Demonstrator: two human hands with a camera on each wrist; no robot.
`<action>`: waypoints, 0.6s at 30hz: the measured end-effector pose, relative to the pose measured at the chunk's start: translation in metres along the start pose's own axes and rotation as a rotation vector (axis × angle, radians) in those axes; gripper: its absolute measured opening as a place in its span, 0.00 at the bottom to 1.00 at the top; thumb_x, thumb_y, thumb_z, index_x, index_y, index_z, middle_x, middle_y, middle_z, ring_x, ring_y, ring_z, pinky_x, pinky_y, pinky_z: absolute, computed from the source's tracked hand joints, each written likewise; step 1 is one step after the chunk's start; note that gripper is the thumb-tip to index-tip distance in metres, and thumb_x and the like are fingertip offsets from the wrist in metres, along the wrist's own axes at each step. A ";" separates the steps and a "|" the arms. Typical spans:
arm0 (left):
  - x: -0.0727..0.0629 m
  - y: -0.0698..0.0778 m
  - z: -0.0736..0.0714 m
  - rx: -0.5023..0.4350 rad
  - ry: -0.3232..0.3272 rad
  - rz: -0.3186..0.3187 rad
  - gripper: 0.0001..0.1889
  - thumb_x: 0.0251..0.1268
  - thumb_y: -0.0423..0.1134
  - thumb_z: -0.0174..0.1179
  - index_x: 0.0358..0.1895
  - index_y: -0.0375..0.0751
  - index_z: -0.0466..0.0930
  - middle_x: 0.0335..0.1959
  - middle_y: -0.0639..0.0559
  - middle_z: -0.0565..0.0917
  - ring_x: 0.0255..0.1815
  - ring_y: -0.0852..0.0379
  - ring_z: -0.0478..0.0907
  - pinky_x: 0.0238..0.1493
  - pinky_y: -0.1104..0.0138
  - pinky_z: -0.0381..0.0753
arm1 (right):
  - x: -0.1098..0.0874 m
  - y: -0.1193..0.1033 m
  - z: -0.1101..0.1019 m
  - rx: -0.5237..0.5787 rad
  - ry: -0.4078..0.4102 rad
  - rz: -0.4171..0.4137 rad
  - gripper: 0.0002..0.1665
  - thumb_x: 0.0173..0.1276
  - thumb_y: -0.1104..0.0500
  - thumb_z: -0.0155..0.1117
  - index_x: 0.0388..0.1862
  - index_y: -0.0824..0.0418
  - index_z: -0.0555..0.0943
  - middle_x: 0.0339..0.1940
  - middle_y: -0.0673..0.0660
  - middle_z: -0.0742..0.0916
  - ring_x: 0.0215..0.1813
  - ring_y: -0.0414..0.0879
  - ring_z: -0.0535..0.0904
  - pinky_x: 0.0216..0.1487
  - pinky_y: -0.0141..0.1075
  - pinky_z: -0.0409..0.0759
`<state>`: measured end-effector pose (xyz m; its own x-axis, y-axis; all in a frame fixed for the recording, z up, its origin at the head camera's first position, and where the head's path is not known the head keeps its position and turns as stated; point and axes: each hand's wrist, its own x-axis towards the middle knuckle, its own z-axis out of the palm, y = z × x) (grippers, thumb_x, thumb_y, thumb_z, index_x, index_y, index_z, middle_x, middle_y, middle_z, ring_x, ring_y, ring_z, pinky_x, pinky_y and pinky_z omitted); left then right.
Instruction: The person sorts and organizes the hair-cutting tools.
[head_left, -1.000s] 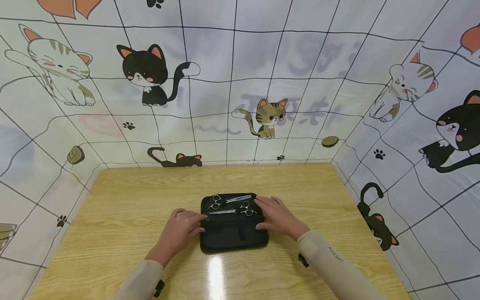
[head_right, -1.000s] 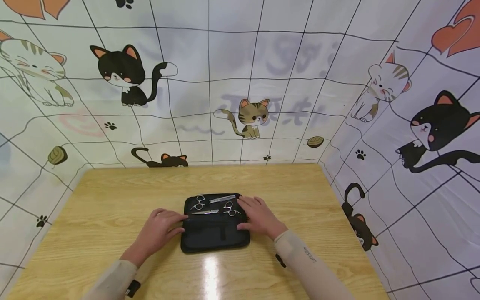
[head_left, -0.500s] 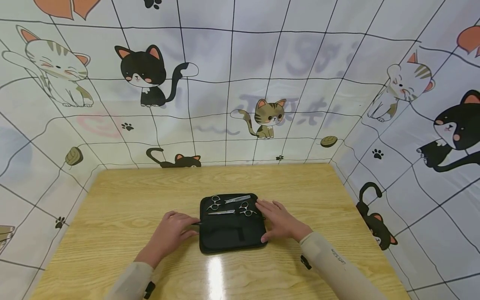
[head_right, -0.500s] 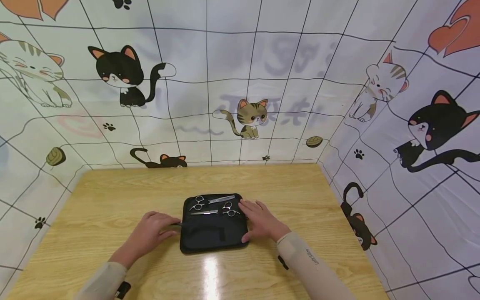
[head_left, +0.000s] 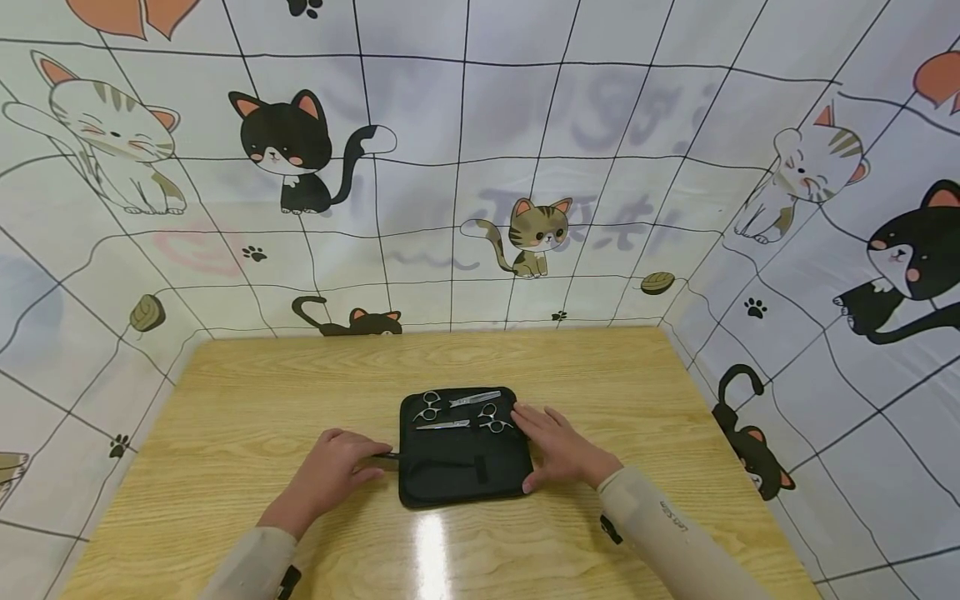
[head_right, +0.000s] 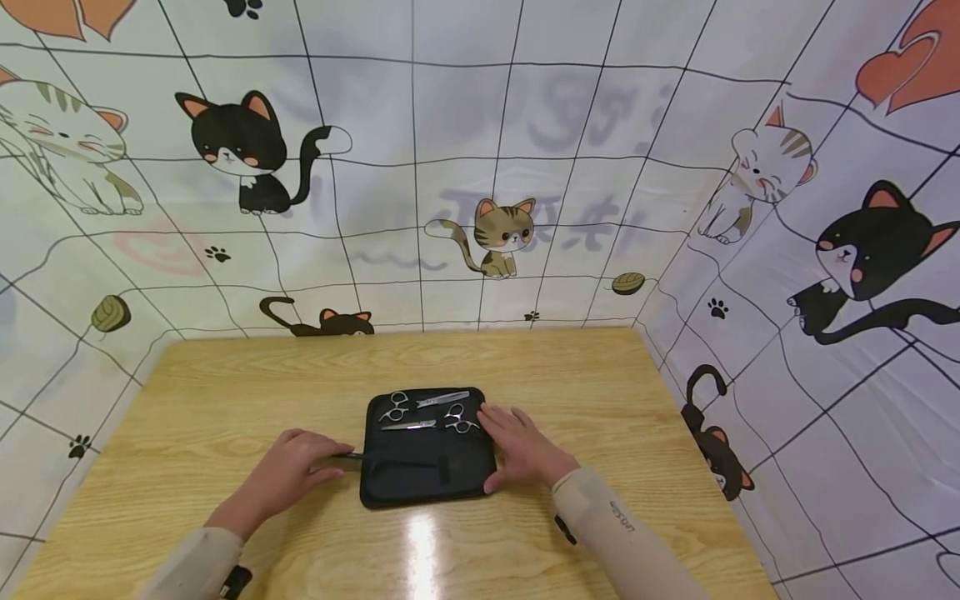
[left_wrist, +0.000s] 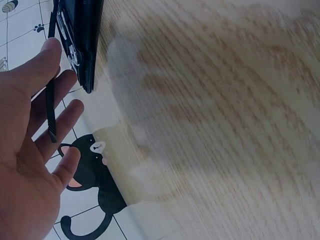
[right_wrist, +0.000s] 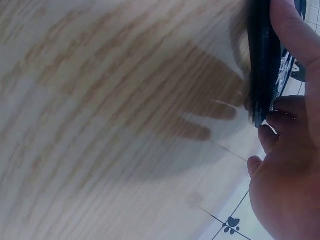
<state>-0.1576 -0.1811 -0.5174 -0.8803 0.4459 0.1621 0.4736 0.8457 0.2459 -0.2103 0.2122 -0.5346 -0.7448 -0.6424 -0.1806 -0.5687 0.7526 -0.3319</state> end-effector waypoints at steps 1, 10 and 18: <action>0.000 0.000 0.001 0.004 -0.006 -0.003 0.17 0.54 0.49 0.70 0.49 0.55 0.86 0.43 0.61 0.89 0.48 0.58 0.84 0.58 0.50 0.74 | 0.000 0.000 0.001 -0.001 -0.002 0.000 0.71 0.46 0.31 0.75 0.79 0.63 0.51 0.81 0.59 0.56 0.81 0.55 0.50 0.78 0.57 0.45; 0.000 -0.001 0.001 0.019 -0.017 0.011 0.17 0.53 0.50 0.70 0.48 0.55 0.87 0.43 0.61 0.89 0.48 0.58 0.84 0.57 0.51 0.74 | 0.000 -0.001 0.007 -0.052 -0.023 0.049 0.71 0.46 0.28 0.72 0.79 0.61 0.52 0.81 0.57 0.56 0.81 0.53 0.51 0.79 0.56 0.45; 0.001 0.000 0.000 0.010 -0.024 0.011 0.18 0.53 0.51 0.70 0.48 0.55 0.87 0.42 0.61 0.89 0.48 0.58 0.84 0.57 0.51 0.74 | 0.002 -0.006 0.008 -0.109 -0.014 0.090 0.67 0.50 0.27 0.68 0.79 0.61 0.53 0.81 0.57 0.57 0.81 0.53 0.53 0.79 0.56 0.45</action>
<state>-0.1590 -0.1808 -0.5174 -0.8754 0.4620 0.1422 0.4832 0.8434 0.2348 -0.2060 0.2051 -0.5407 -0.7902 -0.5728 -0.2180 -0.5349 0.8181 -0.2111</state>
